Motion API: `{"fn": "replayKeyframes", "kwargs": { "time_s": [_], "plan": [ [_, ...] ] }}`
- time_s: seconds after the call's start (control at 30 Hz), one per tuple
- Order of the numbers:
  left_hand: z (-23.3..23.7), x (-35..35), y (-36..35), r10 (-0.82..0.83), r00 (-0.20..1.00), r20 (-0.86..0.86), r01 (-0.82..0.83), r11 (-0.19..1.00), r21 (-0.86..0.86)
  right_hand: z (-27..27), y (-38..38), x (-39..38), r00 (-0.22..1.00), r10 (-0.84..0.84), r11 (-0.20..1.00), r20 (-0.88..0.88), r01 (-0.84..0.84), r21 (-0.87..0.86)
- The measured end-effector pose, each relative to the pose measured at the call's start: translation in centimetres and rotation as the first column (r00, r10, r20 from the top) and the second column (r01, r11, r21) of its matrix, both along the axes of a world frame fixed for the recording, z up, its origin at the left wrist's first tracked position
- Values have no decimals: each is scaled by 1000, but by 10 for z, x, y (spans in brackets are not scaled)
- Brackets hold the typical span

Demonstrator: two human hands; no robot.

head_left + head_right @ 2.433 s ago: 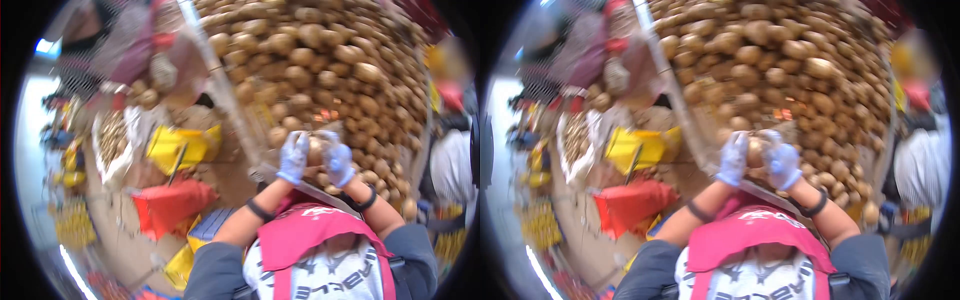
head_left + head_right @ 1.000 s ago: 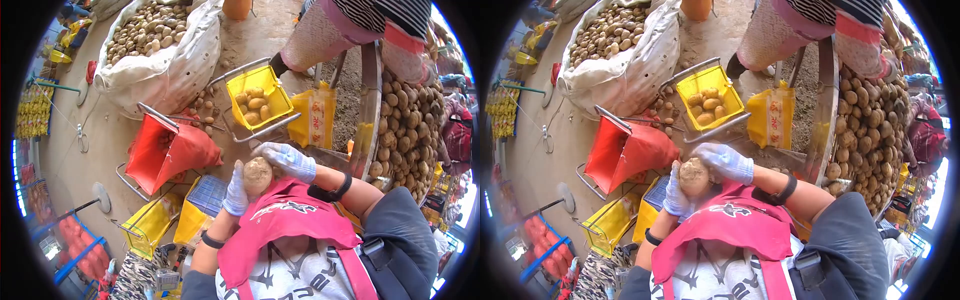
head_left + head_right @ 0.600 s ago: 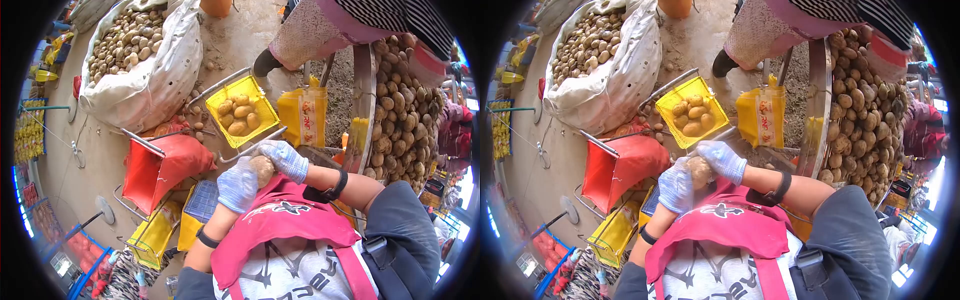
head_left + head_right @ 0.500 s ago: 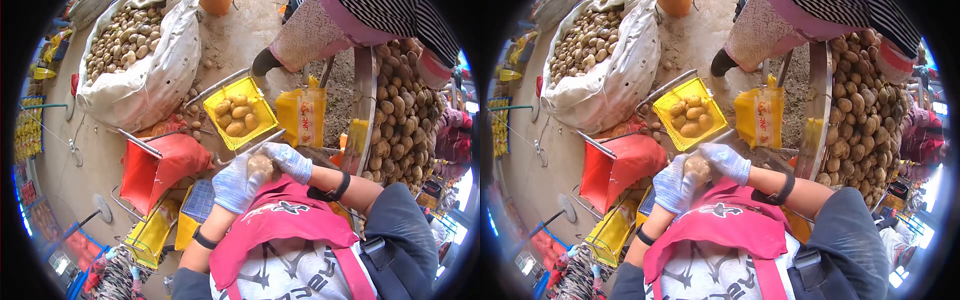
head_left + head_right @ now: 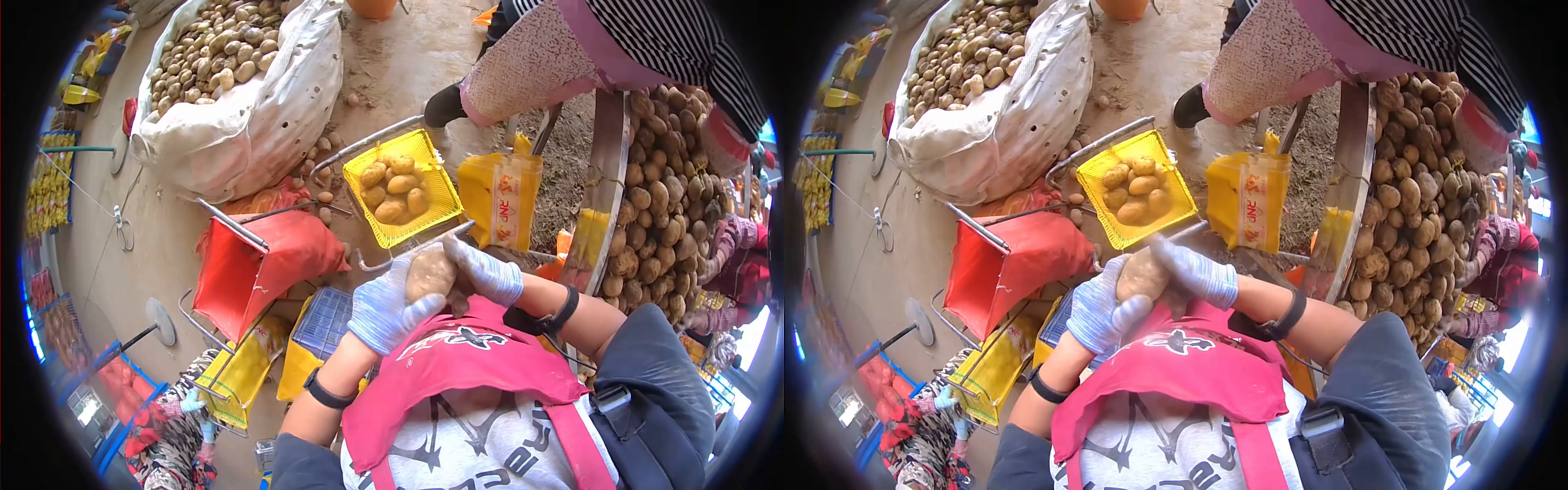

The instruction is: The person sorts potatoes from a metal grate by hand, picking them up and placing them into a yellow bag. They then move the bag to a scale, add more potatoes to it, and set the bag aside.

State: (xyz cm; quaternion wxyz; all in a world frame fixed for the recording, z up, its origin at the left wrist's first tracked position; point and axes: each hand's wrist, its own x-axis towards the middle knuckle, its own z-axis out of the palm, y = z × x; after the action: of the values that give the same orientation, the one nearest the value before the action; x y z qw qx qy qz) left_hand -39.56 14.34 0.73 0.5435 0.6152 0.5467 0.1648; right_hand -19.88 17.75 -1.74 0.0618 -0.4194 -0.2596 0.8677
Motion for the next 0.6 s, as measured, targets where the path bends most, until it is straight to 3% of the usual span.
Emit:
{"fn": "replayKeyframes", "kwargs": {
  "time_s": [0.03,0.07,0.17,0.2,0.3,0.33,0.4,0.43,0.47,0.5,0.53,0.57,0.6],
  "plan": [
    [-3,1,-5,54,998,15,-54,998,22,-1,-2,0,998,54,993,13,-55,109],
    [-9,2,-8,105,994,33,-106,993,42,5,-2,-3,999,9,995,48,-14,104],
    [-52,9,-16,306,934,183,-309,951,-12,6,1,-9,987,-53,993,150,69,-99],
    [-55,15,-17,440,849,291,-423,898,-124,0,2,-7,989,-37,989,146,57,-135],
    [-55,21,-11,564,774,289,-551,824,-132,-3,4,-11,973,-105,973,207,144,-181],
    [-87,29,-23,735,543,407,-622,677,-393,-2,8,-14,979,-140,940,147,178,-290],
    [-121,37,-28,765,530,367,-676,642,-361,-11,11,-17,972,-183,930,150,220,-294],
    [-129,31,-30,822,454,344,-663,570,-486,-14,15,-18,967,-205,925,153,243,-294],
    [-129,26,-27,878,369,305,-640,478,-601,-11,25,-15,973,-185,958,135,210,-197],
    [-130,20,-26,927,279,250,-609,372,-701,-21,34,-16,954,-158,932,256,58,359],
    [-131,7,-23,874,449,188,-711,476,-517,-37,43,-19,911,-197,606,362,-178,776],
    [-133,-9,-22,803,590,78,-751,582,-312,-47,53,-20,862,-291,95,416,-407,909],
    [-137,-31,-20,715,683,-147,-727,684,-49,-47,63,-16,775,-168,81,609,-605,792]
  ]
}}
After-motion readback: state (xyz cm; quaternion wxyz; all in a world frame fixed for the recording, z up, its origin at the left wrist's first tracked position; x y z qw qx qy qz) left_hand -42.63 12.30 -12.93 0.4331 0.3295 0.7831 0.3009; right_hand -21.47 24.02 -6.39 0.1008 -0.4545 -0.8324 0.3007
